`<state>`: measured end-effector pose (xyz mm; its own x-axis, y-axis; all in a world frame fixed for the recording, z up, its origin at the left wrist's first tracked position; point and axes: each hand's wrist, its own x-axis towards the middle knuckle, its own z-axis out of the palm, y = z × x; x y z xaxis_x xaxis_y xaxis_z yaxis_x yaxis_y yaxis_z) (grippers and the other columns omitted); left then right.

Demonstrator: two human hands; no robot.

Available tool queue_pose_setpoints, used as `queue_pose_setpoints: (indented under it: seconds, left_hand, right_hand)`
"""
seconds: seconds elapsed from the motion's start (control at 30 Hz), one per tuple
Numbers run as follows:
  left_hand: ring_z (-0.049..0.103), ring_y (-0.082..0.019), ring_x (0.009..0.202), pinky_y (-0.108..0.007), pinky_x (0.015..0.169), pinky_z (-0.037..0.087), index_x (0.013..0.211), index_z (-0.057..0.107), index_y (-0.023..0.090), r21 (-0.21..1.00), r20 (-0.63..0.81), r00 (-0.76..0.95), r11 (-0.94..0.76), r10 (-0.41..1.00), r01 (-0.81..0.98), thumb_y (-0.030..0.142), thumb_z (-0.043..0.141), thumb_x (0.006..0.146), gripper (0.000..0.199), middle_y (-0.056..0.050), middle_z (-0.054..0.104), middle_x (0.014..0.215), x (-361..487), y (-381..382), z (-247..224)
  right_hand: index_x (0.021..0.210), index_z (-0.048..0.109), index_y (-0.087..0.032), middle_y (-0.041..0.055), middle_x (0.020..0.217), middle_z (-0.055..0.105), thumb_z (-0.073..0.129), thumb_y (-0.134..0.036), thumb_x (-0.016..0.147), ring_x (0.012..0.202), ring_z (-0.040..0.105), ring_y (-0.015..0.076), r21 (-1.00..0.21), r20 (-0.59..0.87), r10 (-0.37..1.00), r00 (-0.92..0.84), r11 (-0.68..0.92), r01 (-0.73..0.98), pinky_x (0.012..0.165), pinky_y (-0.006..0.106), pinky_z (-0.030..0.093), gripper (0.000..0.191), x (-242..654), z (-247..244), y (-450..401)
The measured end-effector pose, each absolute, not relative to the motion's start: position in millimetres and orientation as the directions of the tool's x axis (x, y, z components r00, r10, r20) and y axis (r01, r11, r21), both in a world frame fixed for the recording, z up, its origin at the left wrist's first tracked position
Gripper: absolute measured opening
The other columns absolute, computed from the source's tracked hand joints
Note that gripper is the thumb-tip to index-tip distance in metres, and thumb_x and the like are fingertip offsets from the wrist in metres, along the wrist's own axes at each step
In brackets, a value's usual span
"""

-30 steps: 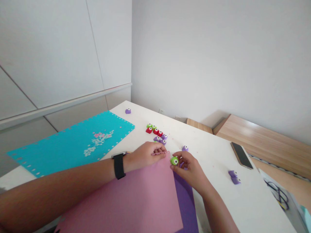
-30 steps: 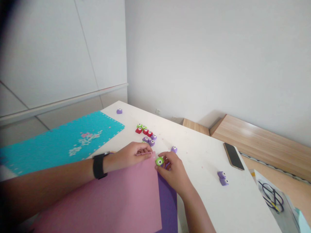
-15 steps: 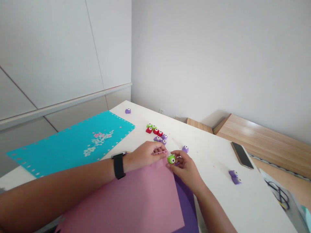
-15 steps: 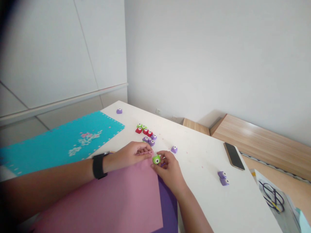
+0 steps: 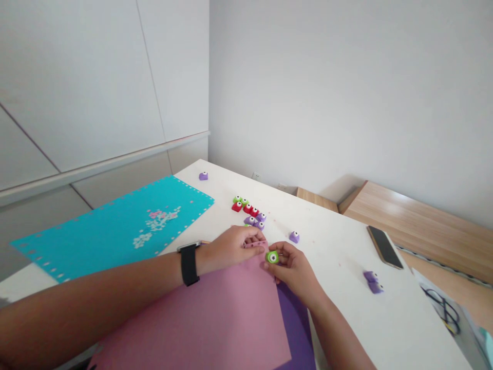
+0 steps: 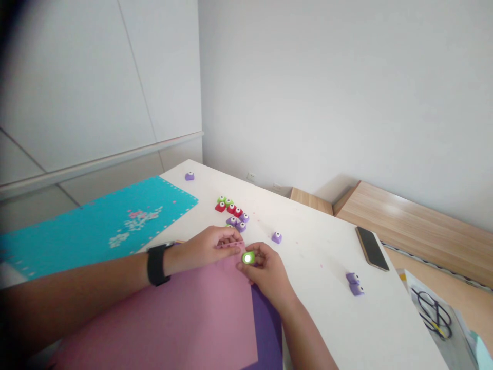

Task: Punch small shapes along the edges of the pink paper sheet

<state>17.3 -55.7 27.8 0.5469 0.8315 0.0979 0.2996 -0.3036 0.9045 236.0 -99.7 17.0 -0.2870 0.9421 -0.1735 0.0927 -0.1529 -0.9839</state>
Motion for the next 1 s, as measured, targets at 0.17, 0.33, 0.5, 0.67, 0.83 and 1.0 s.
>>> queue_pose_setpoints:
  seconds: [0.17, 0.33, 0.5, 0.67, 0.83, 1.0]
  left_hand:
    - [0.066, -0.018, 0.079, -0.025, 0.068, 0.048, 0.101, 0.069, 0.018, 0.915, 0.083, 0.555, -0.284, 0.828, 0.286, 0.046, 0.062, 0.091, 0.030, -0.003, 0.072, 0.087, 17, -55, 26]
    - [0.067, -0.018, 0.081, -0.025, 0.070, 0.049, 0.101, 0.069, 0.018, 0.918, 0.089, 0.545, -0.281, 0.833, 0.280, 0.046, 0.062, 0.091, 0.031, -0.003, 0.073, 0.090, 18, -54, 25]
    - [0.067, -0.017, 0.082, -0.024, 0.071, 0.049, 0.101, 0.069, 0.018, 0.915, 0.108, 0.537, -0.296, 0.836, 0.276, 0.048, 0.063, 0.091, 0.032, -0.003, 0.073, 0.091, 18, -55, 27]
    - [0.068, -0.018, 0.083, -0.025, 0.071, 0.049, 0.100, 0.070, 0.018, 0.914, 0.105, 0.545, -0.297, 0.832, 0.276, 0.048, 0.063, 0.091, 0.033, -0.004, 0.073, 0.091, 18, -56, 28]
    - [0.068, -0.019, 0.085, -0.026, 0.074, 0.050, 0.101, 0.069, 0.018, 0.919, 0.110, 0.531, -0.289, 0.840, 0.268, 0.046, 0.063, 0.092, 0.031, -0.004, 0.074, 0.093, 19, -56, 27]
    - [0.069, -0.019, 0.085, -0.026, 0.074, 0.051, 0.100, 0.070, 0.018, 0.927, 0.099, 0.537, -0.274, 0.838, 0.257, 0.049, 0.062, 0.092, 0.033, -0.004, 0.074, 0.092, 20, -55, 26]
  right_hand:
    - [0.103, 0.063, -0.020, 0.0000, 0.087, 0.069, 0.090, -0.029, 0.068, 0.074, 0.061, 0.0122, -0.986, -0.158, 0.932, -0.326, -0.168, -0.002, 0.062, 0.021, 0.046, 0.045, 235, 21, -101]
    - [0.107, 0.067, -0.019, -0.0004, 0.081, 0.067, 0.084, -0.033, 0.076, 0.058, 0.050, 0.0068, -0.970, -0.202, 0.912, -0.356, -0.236, -0.054, 0.049, 0.019, 0.035, 0.038, 237, 29, -103]
    - [0.106, 0.069, -0.017, 0.0018, 0.085, 0.067, 0.085, -0.033, 0.075, 0.058, 0.050, 0.0080, -0.965, -0.213, 0.911, -0.353, -0.253, -0.071, 0.050, 0.021, 0.041, 0.039, 238, 32, -102]
    - [0.101, 0.071, -0.014, 0.0055, 0.089, 0.069, 0.087, -0.032, 0.071, 0.070, 0.057, 0.0124, -0.954, -0.262, 0.905, -0.336, -0.295, -0.050, 0.057, 0.023, 0.047, 0.038, 239, 29, -100]
    - [0.109, 0.069, -0.019, 0.0036, 0.091, 0.070, 0.087, -0.030, 0.072, 0.073, 0.058, 0.0127, -0.955, -0.251, 0.899, -0.360, -0.291, -0.062, 0.056, 0.021, 0.041, 0.042, 242, 27, -99]
    - [0.104, 0.071, -0.018, 0.0044, 0.093, 0.071, 0.086, -0.032, 0.074, 0.077, 0.059, 0.0135, -0.968, -0.219, 0.911, -0.349, -0.247, -0.038, 0.061, 0.023, 0.042, 0.036, 242, 26, -99]
